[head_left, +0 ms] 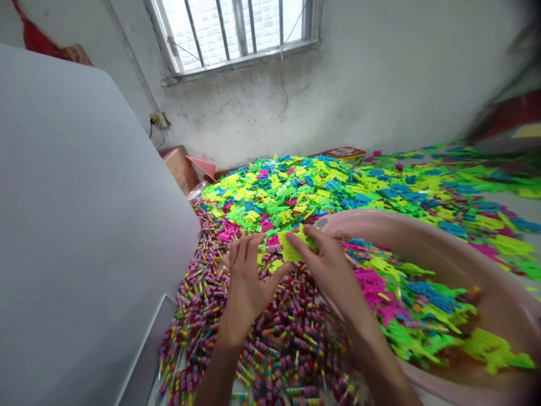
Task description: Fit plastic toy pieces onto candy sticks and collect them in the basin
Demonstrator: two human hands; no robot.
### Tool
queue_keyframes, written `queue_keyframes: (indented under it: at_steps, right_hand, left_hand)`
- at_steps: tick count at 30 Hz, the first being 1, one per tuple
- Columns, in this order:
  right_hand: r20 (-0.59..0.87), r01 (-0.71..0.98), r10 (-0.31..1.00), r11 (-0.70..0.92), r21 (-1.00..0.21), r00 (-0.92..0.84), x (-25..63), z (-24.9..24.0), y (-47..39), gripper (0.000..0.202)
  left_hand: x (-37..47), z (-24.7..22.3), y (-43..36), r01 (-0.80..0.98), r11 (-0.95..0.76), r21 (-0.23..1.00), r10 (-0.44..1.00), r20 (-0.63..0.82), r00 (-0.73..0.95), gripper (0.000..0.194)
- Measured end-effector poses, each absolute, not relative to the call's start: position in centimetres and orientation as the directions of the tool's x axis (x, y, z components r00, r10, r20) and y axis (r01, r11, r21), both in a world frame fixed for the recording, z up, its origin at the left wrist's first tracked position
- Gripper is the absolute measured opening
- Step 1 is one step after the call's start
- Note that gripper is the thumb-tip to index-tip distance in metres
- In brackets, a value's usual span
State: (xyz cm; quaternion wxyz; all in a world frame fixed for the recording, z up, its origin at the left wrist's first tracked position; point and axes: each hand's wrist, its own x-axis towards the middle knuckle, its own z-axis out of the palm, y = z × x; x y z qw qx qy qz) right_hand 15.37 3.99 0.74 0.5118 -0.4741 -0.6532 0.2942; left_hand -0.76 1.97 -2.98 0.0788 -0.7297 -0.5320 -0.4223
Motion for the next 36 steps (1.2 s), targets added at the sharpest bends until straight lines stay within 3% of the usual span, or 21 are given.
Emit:
queue_keyframes:
  at_steps: [3,6,9,12,23,30,33,36]
  right_hand:
    - [0.470,0.495,0.882,0.392,-0.775,0.038,18.3,1.7,3.9,0.035]
    - [0.499,0.640,0.850,0.290,-0.712,0.170,21.6,2.2,3.5,0.031]
    - [0.512,0.637,0.790,0.210,-0.742,0.336,23.7,2.3,3.0,0.031]
    - [0.523,0.546,0.762,0.270,-0.793,0.383,24.0,2.3,2.5,0.031]
    - [0.468,0.346,0.884,0.439,-0.830,0.002,18.6,1.7,3.9,0.021]
    - [0.321,0.316,0.909,0.397,-0.862,-0.267,14.5,-0.4,4.2,0.027]
    - [0.285,0.267,0.870,0.409,-0.873,-0.401,13.5,-1.0,4.4,0.044]
    - [0.307,0.294,0.893,0.406,-0.865,-0.329,13.5,-1.0,4.6,0.027]
  left_hand:
    - [-2.0,-5.0,3.8,0.861,-0.297,0.412,0.787,0.617,-0.024,0.041]
    - [-3.1,-8.4,5.9,0.909,-0.126,0.397,0.895,0.440,-0.068,0.047]
    - [-3.9,-11.9,7.4,0.911,-0.095,0.401,0.935,0.349,-0.055,0.047]
    - [-4.4,-13.7,8.0,0.904,-0.091,0.418,0.944,0.325,-0.056,0.037]
    - [-5.2,-12.7,8.4,0.727,-0.140,0.672,0.916,0.367,-0.163,0.015]
    - [-2.9,-6.4,5.4,0.411,-0.283,0.867,0.884,0.402,-0.239,0.031]
    - [-1.5,-4.3,4.0,0.099,-0.378,0.921,0.906,0.390,-0.166,0.028]
    - [-1.5,-4.2,4.0,0.024,-0.342,0.939,0.930,0.342,-0.136,0.033]
